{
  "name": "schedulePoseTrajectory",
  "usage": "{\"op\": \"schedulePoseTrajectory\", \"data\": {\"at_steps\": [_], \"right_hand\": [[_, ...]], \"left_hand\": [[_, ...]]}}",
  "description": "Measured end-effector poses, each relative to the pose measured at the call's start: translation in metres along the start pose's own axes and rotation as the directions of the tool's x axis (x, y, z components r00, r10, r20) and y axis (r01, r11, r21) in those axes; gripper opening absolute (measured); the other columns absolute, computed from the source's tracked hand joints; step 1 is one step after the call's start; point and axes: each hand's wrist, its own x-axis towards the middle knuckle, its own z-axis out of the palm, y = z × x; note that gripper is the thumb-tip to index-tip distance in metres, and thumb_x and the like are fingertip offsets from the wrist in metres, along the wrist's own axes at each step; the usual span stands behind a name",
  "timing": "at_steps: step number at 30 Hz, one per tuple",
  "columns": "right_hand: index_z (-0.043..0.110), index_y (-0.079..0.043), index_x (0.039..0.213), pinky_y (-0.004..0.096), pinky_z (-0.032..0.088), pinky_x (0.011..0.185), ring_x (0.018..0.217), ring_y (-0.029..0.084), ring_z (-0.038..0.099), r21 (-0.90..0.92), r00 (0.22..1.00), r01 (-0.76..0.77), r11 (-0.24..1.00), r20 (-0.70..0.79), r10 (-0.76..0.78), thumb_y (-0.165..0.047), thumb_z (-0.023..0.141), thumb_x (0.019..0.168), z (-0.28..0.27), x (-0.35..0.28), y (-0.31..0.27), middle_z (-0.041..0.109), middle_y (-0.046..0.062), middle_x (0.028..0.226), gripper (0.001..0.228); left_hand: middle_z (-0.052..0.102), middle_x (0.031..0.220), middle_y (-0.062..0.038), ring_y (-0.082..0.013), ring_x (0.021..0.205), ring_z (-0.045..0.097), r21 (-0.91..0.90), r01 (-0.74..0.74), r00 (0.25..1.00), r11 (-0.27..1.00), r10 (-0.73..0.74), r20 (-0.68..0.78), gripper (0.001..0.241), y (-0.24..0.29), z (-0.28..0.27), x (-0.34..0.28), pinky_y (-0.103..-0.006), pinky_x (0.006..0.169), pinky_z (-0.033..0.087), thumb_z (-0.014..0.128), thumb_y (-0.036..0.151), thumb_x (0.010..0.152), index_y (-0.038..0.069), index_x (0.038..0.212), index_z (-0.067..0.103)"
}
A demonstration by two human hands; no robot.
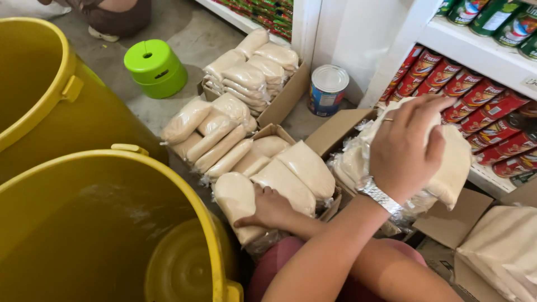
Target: Organizing and stocking bags of products onto shelves in a grocery store.
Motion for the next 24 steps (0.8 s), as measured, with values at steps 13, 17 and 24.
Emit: {"op": "schedulePoseTrajectory", "data": {"at_steps": [13, 17, 24], "right_hand": [[0.052, 0.0, 0.141, 0.036, 0.045, 0.111, 0.126, 0.028, 0.062, 0.765, 0.991, 0.101, 0.636, -0.021, -0.132, -0.038, 0.087, 0.064, -0.012, 0.016, 0.039, 0.067, 0.018, 0.132, 0.092], [0.05, 0.0, 0.144, 0.037, 0.041, 0.115, 0.134, 0.028, 0.055, 0.562, 0.94, 0.281, 0.778, -0.323, -0.107, -0.037, 0.086, 0.073, -0.043, 0.019, 0.112, 0.059, 0.018, 0.142, 0.088], [0.033, -0.001, 0.151, 0.033, 0.054, 0.1, 0.117, 0.025, 0.065, 0.621, 0.701, 0.29, 0.728, -0.656, 0.28, -0.023, 0.084, 0.075, -0.159, -0.072, 0.115, 0.061, 0.017, 0.133, 0.094]], "left_hand": [[0.064, 0.13, -0.009, -0.0285, 0.122, 0.065, -0.091, 0.019, 0.998, 0.996, -0.024, -0.05, 0.038, -0.019, -0.041, 0.026, -0.0379, 0.106, 0.053, 0.059, 0.006, 0.1, 0.015, 0.136, 0.06], [0.066, 0.129, -0.011, -0.0319, 0.122, 0.063, 0.008, -0.039, 0.986, 0.999, 0.04, -0.164, 0.036, -0.034, -0.066, 0.043, -0.0414, 0.11, 0.05, 0.059, 0.002, 0.096, 0.01, 0.131, 0.061], [0.063, 0.131, -0.016, -0.0343, 0.128, 0.06, 0.066, 0.086, 0.954, 0.994, -0.063, -0.294, 0.034, -0.066, -0.079, 0.049, -0.0449, 0.113, 0.046, 0.061, 0.005, 0.095, 0.007, 0.128, 0.063]]}}
